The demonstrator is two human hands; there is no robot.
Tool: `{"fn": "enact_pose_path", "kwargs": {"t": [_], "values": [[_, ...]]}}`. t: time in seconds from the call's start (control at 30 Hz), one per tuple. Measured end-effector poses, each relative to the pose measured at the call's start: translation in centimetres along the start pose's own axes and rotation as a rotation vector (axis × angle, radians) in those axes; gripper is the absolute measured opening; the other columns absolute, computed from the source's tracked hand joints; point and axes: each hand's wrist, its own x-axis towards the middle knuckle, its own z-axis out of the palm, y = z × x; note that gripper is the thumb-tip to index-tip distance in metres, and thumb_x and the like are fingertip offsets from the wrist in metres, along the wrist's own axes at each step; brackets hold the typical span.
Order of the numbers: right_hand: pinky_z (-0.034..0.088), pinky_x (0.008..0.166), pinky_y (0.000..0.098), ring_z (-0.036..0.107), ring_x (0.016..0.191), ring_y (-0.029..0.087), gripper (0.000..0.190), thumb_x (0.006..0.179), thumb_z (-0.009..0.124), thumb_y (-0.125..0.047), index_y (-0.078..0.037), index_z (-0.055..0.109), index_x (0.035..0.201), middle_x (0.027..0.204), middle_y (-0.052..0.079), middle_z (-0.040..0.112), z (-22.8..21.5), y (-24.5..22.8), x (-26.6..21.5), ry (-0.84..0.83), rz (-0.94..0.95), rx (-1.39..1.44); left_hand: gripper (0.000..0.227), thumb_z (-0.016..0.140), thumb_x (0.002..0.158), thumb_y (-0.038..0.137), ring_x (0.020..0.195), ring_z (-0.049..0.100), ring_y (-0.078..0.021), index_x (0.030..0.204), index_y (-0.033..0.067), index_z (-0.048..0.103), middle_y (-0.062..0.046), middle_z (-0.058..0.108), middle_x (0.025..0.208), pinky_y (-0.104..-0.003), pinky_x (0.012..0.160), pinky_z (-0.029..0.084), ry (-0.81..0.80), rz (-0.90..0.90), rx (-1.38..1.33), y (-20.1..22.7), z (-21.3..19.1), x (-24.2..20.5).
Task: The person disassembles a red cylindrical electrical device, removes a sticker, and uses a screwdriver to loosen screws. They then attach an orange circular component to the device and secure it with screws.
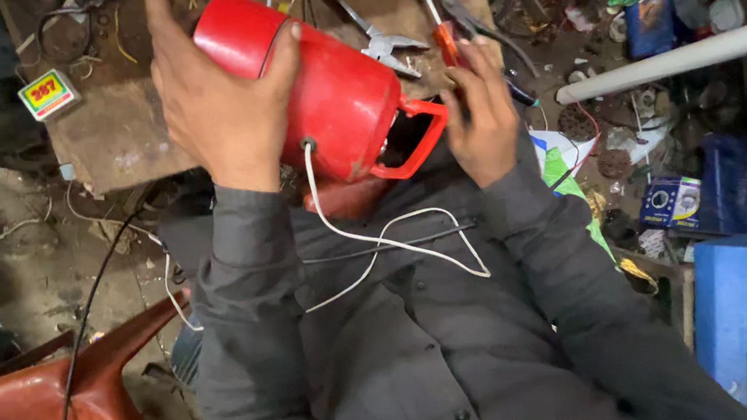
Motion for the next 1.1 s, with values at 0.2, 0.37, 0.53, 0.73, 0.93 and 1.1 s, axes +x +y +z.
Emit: {"fn": "enact_pose_path", "kwargs": {"t": [0.2, 0.37, 0.53, 0.73, 0.93, 1.1], "values": [[0.048, 0.113, 0.0433, 0.061, 0.129, 0.041, 0.022, 0.102, 0.061, -0.001, 0.006, 0.059, 0.123, 0.140, 0.024, 0.058, -3.6, -6.1, -2.7, -0.003, 0.018, 0.272, 0.098, 0.092, 0.085, 0.048, 0.133, 0.055, -0.0399, 0.156, 0.0078, 0.038, -0.016, 0.059, 0.146, -0.048, 0.111, 0.046, 0.006, 0.025, 0.013, -0.6, 0.2, -0.2], [0.054, 0.104, 0.0373, 0.069, 0.116, 0.031, 0.018, 0.108, 0.063, -0.006, -0.004, 0.067, 0.126, 0.133, 0.011, 0.067, -2.0, -4.4, -1.3, 0.095, 0.295, 0.324, 0.069, 0.093, 0.089, 0.043, 0.128, 0.060, -0.0343, 0.140, 0.0111, 0.059, -0.010, 0.064, 0.135, -0.045, 0.107, 0.050, -0.030, 0.051, -0.020, -0.7, -0.5, -0.6], [0.044, 0.101, 0.0452, 0.054, 0.118, 0.034, 0.032, 0.088, 0.086, -0.013, -0.010, 0.073, 0.117, 0.126, 0.007, 0.065, -1.7, -3.2, 3.0, -0.005, 0.001, -0.177, 0.064, 0.092, 0.093, 0.034, 0.133, 0.062, -0.0311, 0.141, 0.0102, 0.057, -0.010, 0.064, 0.137, -0.043, 0.115, 0.051, -0.057, 0.062, -0.093, -1.0, -1.5, -1.3], [0.042, 0.104, 0.0482, 0.055, 0.124, 0.035, 0.033, 0.090, 0.084, -0.012, -0.007, 0.071, 0.120, 0.131, 0.007, 0.063, -0.9, -3.4, 3.2, -0.020, -0.017, -0.124, 0.072, 0.093, 0.095, 0.031, 0.136, 0.060, -0.0296, 0.148, 0.0072, 0.050, -0.013, 0.059, 0.144, -0.040, 0.118, 0.048, -0.096, 0.040, -0.216, -2.1, -1.7, -1.4], [0.049, 0.115, 0.0484, 0.053, 0.141, 0.036, 0.056, 0.102, 0.072, -0.035, -0.009, 0.049, 0.146, 0.152, 0.013, 0.047, -2.1, -6.1, -4.3, 0.013, 0.108, 0.567, 0.072, 0.077, 0.112, 0.029, 0.151, 0.044, -0.0260, 0.163, 0.0072, 0.030, -0.014, 0.044, 0.161, -0.036, 0.131, 0.035, 0.000, -0.050, -0.611, -9.8, -1.6, -3.5], [0.028, 0.127, 0.0610, 0.029, 0.153, 0.047, 0.118, 0.079, 0.087, -0.061, -0.014, 0.019, 0.163, 0.164, 0.024, 0.023, -0.8, -7.6, -3.1, -0.097, -0.170, 0.153, 0.083, 0.069, 0.104, 0.051, 0.144, 0.051, -0.0248, 0.162, 0.0054, 0.030, -0.015, 0.052, 0.154, -0.038, 0.126, 0.042, -0.230, -0.194, -0.908, -11.7, 1.5, -8.1]]}}
